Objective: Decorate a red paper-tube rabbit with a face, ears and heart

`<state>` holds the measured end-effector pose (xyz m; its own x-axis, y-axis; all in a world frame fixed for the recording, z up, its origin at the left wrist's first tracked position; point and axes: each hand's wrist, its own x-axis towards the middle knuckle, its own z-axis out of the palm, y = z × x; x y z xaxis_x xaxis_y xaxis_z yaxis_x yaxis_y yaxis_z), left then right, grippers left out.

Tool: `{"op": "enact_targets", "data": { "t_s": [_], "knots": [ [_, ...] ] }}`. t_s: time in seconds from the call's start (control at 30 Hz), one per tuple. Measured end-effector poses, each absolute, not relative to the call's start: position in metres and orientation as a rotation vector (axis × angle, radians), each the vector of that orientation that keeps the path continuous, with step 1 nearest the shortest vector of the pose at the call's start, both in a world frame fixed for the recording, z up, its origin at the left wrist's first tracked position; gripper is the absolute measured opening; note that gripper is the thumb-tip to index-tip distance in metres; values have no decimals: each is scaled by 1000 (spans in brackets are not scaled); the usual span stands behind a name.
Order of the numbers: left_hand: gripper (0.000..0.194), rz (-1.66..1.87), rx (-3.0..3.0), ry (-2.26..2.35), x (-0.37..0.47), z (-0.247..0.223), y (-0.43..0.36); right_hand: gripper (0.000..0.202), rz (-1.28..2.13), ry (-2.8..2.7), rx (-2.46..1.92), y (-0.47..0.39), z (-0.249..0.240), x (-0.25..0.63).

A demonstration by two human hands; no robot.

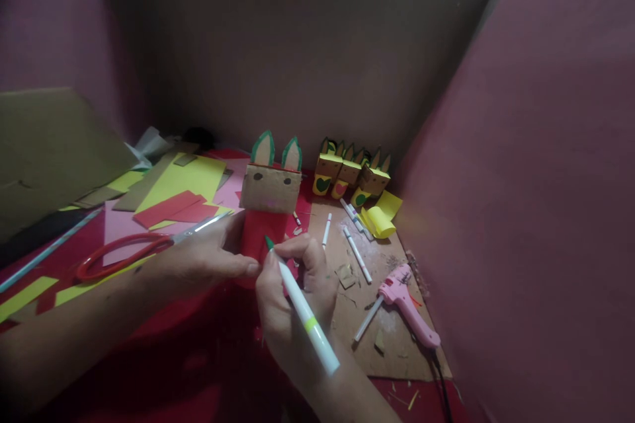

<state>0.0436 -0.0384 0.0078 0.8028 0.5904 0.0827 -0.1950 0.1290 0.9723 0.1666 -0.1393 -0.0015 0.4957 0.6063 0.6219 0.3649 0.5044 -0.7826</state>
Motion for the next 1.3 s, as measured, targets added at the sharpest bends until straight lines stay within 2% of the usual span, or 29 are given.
{"op": "enact_targets", "data": {
  "t_s": [0.17,0.37,0.93,1.1,1.3],
  "knots": [
    [66,584,1314,346,42,5,-37,9,196,-1099,-1092,-137,-7,166],
    [75,593,1378,369,41,6,-36,7,201,-1072,-1089,-137,-14,164],
    [67,595,1466,426,39,12,-38,10,30,-1179,-1059,-134,-14,163],
    [70,581,1454,382,40,10,-37,12,3,-1231,-1038,-134,-12,164],
    [56,579,1517,388,38,15,-36,11,20,-1292,-1050,-136,-9,166]
  ]
}}
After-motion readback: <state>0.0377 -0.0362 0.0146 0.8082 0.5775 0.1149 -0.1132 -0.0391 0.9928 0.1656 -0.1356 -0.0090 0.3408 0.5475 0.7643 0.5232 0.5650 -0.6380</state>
